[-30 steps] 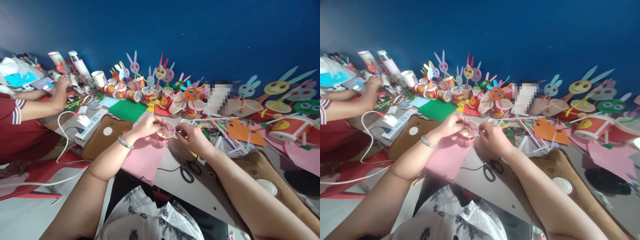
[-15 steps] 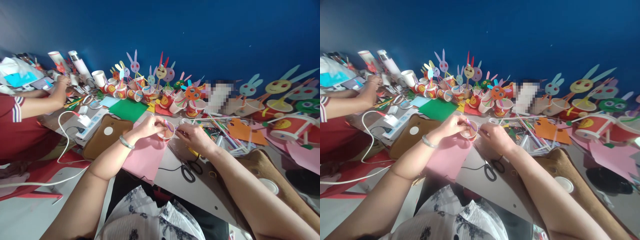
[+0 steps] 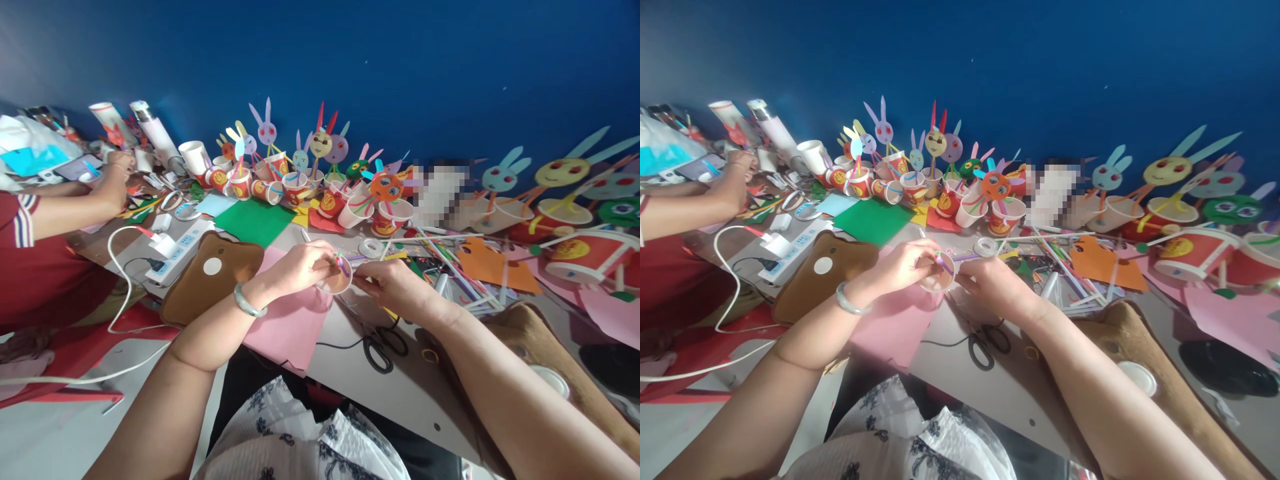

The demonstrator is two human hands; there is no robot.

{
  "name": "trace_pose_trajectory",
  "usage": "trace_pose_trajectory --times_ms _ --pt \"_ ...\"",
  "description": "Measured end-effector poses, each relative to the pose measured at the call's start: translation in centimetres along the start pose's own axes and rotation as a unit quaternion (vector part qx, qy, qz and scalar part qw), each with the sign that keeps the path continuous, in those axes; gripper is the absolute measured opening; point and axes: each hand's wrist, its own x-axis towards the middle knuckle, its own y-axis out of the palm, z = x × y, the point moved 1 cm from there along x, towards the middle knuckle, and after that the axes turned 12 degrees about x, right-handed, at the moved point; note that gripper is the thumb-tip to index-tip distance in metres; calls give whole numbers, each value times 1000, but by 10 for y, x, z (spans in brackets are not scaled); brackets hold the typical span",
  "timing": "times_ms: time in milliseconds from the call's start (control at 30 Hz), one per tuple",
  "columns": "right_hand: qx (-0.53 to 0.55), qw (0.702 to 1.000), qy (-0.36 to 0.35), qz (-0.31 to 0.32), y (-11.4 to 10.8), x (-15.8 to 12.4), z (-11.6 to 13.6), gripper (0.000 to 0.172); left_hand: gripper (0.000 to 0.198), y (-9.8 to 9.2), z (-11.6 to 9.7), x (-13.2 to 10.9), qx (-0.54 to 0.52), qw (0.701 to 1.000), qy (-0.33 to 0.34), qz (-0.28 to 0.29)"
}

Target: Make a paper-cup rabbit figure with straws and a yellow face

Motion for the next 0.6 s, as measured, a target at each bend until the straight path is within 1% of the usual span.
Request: trace_pose_trajectory --times_ms 133,233,267,400,600 --pt "67 997 42 -13 4 0 6 17 13 -2 -4 -3 46 999 21 2" --pt "59 997 48 -23 7 0 9 10 14 -3 -6 -3 78 997 24 2" --pt "54 997 49 -19 8 0 10 13 14 -2 -6 -3 86 996 21 4" --pt "24 998 62 -11 17 1 9 34 14 -3 -6 -2 103 995 6 9" --pt "-67 995 38 -64 35 0 -1 52 11 -5 -8 -1 123 992 -9 21"
